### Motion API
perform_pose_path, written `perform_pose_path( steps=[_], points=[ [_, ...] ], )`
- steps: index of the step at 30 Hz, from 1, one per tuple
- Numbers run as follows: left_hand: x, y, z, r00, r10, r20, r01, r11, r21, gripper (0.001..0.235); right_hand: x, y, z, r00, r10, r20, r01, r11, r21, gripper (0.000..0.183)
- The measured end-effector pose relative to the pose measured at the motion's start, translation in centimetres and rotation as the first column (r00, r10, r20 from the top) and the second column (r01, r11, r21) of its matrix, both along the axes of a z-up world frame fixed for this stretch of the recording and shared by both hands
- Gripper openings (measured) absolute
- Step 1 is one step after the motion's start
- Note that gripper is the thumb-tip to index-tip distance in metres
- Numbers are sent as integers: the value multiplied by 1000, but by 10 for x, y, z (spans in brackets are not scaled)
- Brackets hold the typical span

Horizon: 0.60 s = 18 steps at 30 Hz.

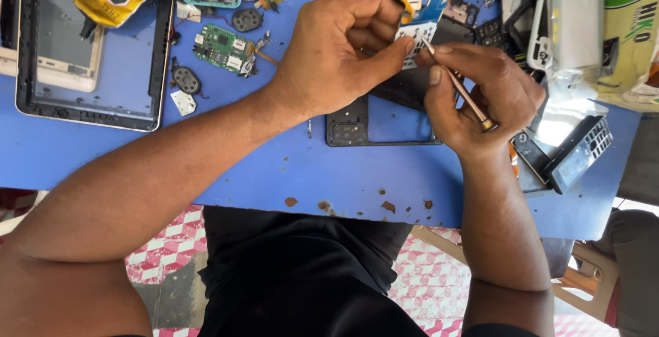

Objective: The person uses a small screwdriver to remove screws from a rectangular electronic component, then peels off a white protective film. The person continues to unscrew and separate parts of the component on a blue workbench.

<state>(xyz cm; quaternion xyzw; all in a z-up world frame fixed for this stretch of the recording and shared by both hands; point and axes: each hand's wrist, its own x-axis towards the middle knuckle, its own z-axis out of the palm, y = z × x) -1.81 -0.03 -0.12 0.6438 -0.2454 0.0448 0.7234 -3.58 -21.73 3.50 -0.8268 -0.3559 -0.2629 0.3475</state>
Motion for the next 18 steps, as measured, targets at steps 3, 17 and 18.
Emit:
perform_pose_path(
  steps=[3,17,18],
  points=[
    [-2,1,-4,999,0,35,0,1000,9,8,-3,2,-1,1000,-2,-2,2,1000,-16,14],
    [1,-2,1,999,-6,-46,6,1000,-7,42,-1,1,5,997,50,-57,-45,995,90,12],
    [1,-2,3,1000,-5,-23,5,1000,-10,36,-1,2,6,997,47,-57,-42,995,87,12]
  ],
)
